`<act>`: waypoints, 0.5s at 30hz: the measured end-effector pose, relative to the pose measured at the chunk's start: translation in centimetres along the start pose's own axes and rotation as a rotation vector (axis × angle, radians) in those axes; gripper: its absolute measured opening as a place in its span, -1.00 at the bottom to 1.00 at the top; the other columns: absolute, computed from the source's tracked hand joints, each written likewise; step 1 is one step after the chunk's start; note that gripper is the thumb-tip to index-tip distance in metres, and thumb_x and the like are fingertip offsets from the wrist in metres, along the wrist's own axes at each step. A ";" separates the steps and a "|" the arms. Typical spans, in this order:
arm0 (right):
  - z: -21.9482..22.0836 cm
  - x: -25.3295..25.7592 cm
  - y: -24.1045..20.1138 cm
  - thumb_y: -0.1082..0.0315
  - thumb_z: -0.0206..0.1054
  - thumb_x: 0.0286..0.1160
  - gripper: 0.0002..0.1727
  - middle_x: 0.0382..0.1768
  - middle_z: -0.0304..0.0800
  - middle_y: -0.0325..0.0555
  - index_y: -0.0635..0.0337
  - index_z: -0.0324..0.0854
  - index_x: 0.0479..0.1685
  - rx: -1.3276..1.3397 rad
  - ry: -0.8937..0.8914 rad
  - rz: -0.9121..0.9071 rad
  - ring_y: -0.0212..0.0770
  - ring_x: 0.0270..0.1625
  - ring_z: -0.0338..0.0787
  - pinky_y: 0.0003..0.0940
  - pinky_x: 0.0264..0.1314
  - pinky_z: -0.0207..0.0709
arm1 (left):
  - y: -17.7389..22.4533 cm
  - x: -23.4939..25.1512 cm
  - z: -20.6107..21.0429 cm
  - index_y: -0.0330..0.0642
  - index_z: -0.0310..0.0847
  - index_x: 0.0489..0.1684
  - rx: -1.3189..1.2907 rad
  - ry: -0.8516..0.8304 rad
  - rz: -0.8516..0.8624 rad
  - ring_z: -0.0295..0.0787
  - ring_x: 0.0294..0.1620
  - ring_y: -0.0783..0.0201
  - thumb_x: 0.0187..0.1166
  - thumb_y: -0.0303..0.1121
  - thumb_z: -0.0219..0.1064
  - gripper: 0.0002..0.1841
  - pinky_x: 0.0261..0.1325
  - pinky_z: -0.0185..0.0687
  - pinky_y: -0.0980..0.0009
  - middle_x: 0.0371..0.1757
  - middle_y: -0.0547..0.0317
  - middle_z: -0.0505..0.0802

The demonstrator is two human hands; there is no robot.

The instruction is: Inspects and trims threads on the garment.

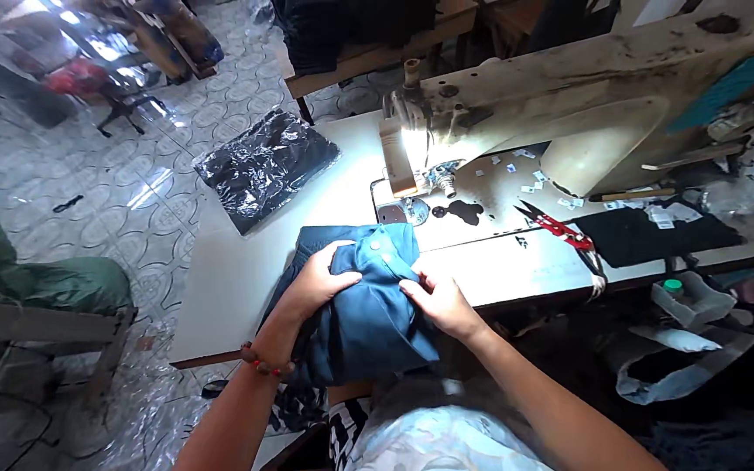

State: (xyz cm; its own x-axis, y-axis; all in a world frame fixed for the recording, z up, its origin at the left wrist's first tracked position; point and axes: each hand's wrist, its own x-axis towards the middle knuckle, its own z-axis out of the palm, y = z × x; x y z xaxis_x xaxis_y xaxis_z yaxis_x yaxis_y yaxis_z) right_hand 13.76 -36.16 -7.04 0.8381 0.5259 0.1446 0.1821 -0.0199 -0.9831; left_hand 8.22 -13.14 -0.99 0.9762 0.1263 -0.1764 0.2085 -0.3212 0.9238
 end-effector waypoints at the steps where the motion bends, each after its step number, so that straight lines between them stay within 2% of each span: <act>1: -0.2 0.1 -0.1 0.29 0.37 0.55 -0.84 -0.43 0.70 -0.25 0.20 0.63 -0.25 -0.026 -0.029 0.008 -0.49 -0.32 0.69 -0.49 -0.17 0.62 | 1.0 0.2 0.0 -0.17 0.58 0.42 0.021 -0.043 0.004 0.88 0.00 0.31 0.32 -0.53 0.58 -0.42 0.11 0.84 0.29 0.07 0.10 0.89; 4: -1.0 0.1 -0.7 0.25 0.40 0.53 -0.82 -0.34 0.76 -0.21 0.20 0.64 -0.18 -0.036 -0.121 0.045 -0.48 -0.22 0.76 -0.46 -0.07 0.66 | 4.4 0.2 -0.1 -0.17 0.70 0.31 0.206 -0.105 0.101 0.84 -0.07 0.36 0.41 -0.34 0.57 -0.55 0.05 0.78 0.31 0.00 0.14 0.91; 6: -2.5 0.1 -1.4 0.24 0.41 0.52 -0.79 -0.24 0.81 -0.22 0.23 0.70 -0.10 -0.093 -0.186 0.060 -0.51 -0.12 0.79 -0.47 0.06 0.69 | 5.7 0.7 -0.1 -0.13 0.82 0.07 0.338 -0.097 0.193 0.80 -0.27 0.40 0.41 -0.31 0.58 -0.71 -0.18 0.74 0.36 -0.20 0.20 0.91; 8: -5.0 -0.3 -2.0 0.29 0.38 0.53 -0.83 -0.28 0.81 -0.21 0.22 0.74 -0.13 -0.252 -0.150 0.009 -0.46 -0.20 0.78 -0.46 -0.04 0.68 | 5.9 0.7 0.1 -0.09 0.84 -0.22 0.418 -0.064 0.249 0.72 -0.48 0.43 0.47 -0.31 0.52 -0.90 -0.41 0.64 0.41 -0.43 0.24 0.85; 9: -6.8 -0.3 -2.2 0.35 0.36 0.55 -0.84 -0.27 0.83 -0.13 0.25 0.76 -0.10 -0.374 -0.091 -0.026 -0.35 -0.22 0.80 -0.34 -0.07 0.72 | 6.0 0.7 0.3 -0.13 0.83 -0.18 0.437 -0.044 0.230 0.73 -0.43 0.39 0.53 -0.35 0.47 -0.91 -0.35 0.65 0.35 -0.38 0.18 0.85; 11: -11.0 -0.1 -2.7 0.49 0.36 0.52 -0.85 -0.14 0.83 0.10 0.33 0.75 -0.03 -0.664 0.050 -0.078 -0.04 -0.13 0.85 -0.04 0.00 0.75 | 5.8 0.6 0.4 -0.26 0.72 0.27 0.370 -0.031 0.096 0.83 -0.04 0.22 0.66 -0.40 0.32 -0.70 0.08 0.72 0.14 0.01 -0.04 0.89; 12: -13.2 0.2 -3.0 0.52 0.38 0.52 -0.83 -0.04 0.81 0.24 0.38 0.74 0.01 -0.789 0.108 -0.057 0.15 -0.02 0.84 0.15 0.09 0.70 | 5.7 0.7 0.5 -0.27 0.60 0.44 0.265 -0.023 0.003 0.80 0.02 0.25 0.73 -0.41 0.22 -0.64 0.14 0.70 0.19 0.09 -0.04 0.85; 13: -15.5 0.6 -2.9 0.51 0.40 0.52 -0.78 0.07 0.77 0.35 0.42 0.72 0.06 -0.891 0.152 -0.013 0.33 0.11 0.79 0.33 0.19 0.61 | 5.5 0.9 0.9 -0.23 0.51 0.48 0.131 -0.001 -0.080 0.77 -0.10 0.36 0.78 -0.41 0.11 -0.64 0.01 0.71 0.31 0.00 0.04 0.82; 15: -19.0 1.4 -2.5 0.37 0.42 0.56 -0.61 0.27 0.64 0.52 0.48 0.65 0.25 -1.038 0.201 0.115 0.55 0.37 0.60 0.52 0.36 0.40 | 5.6 1.0 1.7 -0.11 0.44 0.42 -0.113 0.038 -0.168 0.73 -0.28 0.48 0.83 -0.39 -0.01 -0.70 -0.21 0.71 0.46 -0.18 0.20 0.77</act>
State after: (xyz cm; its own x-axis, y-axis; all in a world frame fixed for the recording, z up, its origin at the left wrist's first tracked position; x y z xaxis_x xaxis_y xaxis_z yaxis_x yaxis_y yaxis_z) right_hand 24.24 -51.58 -2.27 0.9304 0.3269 0.1660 0.3667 -0.8259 -0.4284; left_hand 10.49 -16.41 3.42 0.9250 0.2048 -0.3201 0.3578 -0.1859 0.9151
